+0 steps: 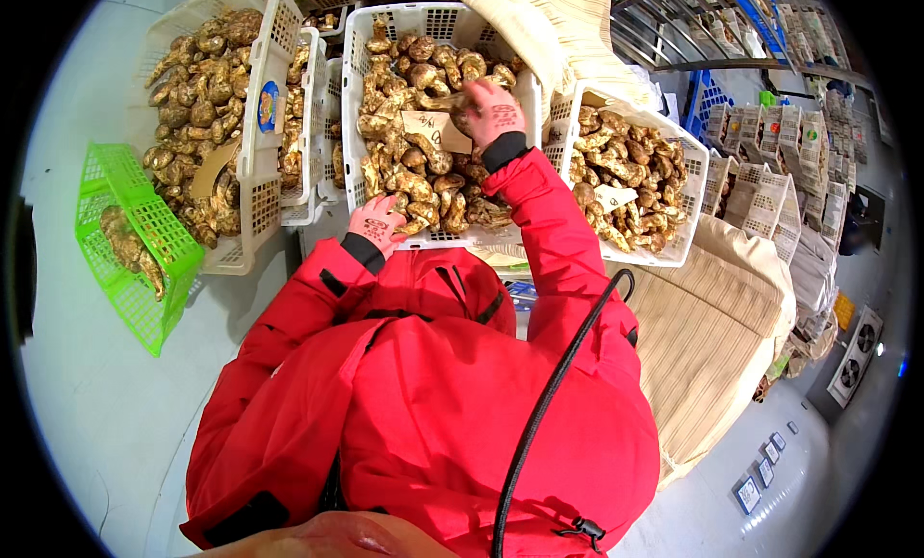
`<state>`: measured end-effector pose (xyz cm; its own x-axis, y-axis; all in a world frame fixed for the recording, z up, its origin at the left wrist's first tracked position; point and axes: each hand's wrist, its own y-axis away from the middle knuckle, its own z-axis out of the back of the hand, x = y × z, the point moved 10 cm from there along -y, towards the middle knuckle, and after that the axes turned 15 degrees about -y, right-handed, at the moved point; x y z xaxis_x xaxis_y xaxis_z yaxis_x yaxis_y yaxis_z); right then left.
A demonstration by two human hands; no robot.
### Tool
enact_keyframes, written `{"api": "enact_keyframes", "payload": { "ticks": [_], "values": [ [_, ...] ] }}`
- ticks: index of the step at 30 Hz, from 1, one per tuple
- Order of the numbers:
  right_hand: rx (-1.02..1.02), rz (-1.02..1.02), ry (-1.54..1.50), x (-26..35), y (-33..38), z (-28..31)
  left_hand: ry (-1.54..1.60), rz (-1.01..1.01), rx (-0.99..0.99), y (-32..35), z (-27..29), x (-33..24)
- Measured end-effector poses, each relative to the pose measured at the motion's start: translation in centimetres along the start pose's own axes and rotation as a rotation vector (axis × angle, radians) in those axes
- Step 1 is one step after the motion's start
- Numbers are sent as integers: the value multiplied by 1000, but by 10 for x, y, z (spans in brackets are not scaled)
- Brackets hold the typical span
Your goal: The person sorts matsutake mushrooms from white crates into a green basket. They pick up mushrooms by hand, inspect them, and transfer them between containers while standing in a storage area.
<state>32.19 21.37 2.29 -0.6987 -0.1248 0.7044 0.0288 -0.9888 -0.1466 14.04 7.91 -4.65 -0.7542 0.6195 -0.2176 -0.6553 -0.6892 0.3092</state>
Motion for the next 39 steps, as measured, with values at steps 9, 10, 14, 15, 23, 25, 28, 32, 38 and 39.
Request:
{"api": "enact_keyframes", "payload": {
  "ticks": [9, 10, 14, 15, 23, 25, 28, 32, 38, 39],
  "values": [
    [107, -195, 31, -33, 16, -45, -107, -58, 46, -3, -5, 0],
    [133, -157, 94, -31, 16, -52, -114, -75, 60, -6, -2, -2],
    [271, -242, 280, -29, 9, -70, 101, -23, -144, -6, 19, 0],
    [264, -241, 284, -34, 9, -78, 113, 6, -162, -7, 22, 3],
    [-132, -320, -147, -6, 17, 32, 1014, 101, -369, -34, 53, 77],
    [-342, -309, -232, -31, 32, 59, 740, 99, -300, -75, 71, 93],
    [-147, -641, -697, -91, 61, -6, 356, 286, -484, -108, 110, 97],
    [-206, -607, -661, -109, 86, -7, 118, 314, -607, -96, 128, 84],
    [-467, -605, -337, -140, 112, 66, 401, 608, -747, -52, 34, 164],
    [-531, -580, -413, -124, 111, 81, 710, 665, -718, -47, 3, 180]
  ]
}}
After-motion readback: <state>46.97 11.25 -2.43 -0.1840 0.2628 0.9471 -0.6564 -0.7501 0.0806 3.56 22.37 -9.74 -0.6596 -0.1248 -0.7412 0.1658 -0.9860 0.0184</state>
